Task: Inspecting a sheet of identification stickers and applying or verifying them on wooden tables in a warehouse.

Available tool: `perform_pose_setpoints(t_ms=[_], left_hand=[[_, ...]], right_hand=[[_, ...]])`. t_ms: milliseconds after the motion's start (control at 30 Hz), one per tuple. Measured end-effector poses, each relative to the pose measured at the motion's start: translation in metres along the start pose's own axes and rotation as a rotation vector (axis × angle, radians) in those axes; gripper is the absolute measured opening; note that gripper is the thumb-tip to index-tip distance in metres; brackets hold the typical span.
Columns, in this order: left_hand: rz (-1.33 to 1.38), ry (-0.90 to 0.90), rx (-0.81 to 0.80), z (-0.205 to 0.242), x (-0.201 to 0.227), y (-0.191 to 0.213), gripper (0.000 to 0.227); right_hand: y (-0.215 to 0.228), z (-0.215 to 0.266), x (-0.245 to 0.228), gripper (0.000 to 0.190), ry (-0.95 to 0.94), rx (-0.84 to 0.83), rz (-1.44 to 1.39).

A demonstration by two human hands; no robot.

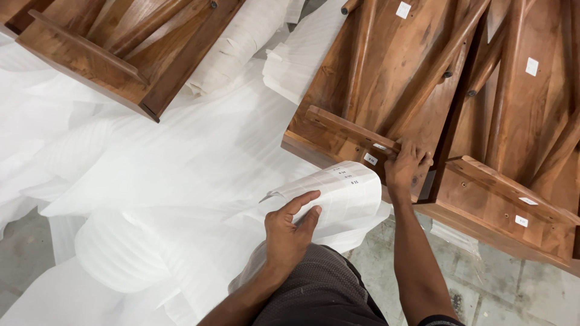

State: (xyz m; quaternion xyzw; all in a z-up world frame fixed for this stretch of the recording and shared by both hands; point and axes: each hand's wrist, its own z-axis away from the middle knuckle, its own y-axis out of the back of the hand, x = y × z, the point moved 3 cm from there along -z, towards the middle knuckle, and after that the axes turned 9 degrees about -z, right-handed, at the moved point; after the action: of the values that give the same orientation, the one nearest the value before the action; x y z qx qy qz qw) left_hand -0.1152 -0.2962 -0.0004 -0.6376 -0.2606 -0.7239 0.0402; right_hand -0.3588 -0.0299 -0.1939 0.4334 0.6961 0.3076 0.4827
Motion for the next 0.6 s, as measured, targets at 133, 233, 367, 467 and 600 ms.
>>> perform_pose_setpoints(t_ms=[133,233,367,467,600], left_hand=[[0.046,-0.041,-0.025,0.0,0.001,-0.001,0.028],[0.032,0.039,-0.077,0.001,0.006,-0.001,0.028],[0.026,0.005,-0.083,0.0,0.002,-0.001,0.028],[0.017,0.031,-0.079,0.0,0.0,0.0,0.029],[0.017,0.047,-0.08,-0.001,-0.001,0.001,0.029]], right_hand=[[0.027,-0.008,-0.035,0.04,-0.067,-0.059,-0.183],[0.024,-0.014,-0.045,0.068,-0.133,-0.053,-0.156],[0.025,-0.011,-0.047,0.065,-0.228,-0.067,-0.089],[0.011,-0.003,-0.023,0.051,-0.09,0.013,-0.085],[0.01,-0.001,-0.006,0.034,0.026,0.024,-0.047]])
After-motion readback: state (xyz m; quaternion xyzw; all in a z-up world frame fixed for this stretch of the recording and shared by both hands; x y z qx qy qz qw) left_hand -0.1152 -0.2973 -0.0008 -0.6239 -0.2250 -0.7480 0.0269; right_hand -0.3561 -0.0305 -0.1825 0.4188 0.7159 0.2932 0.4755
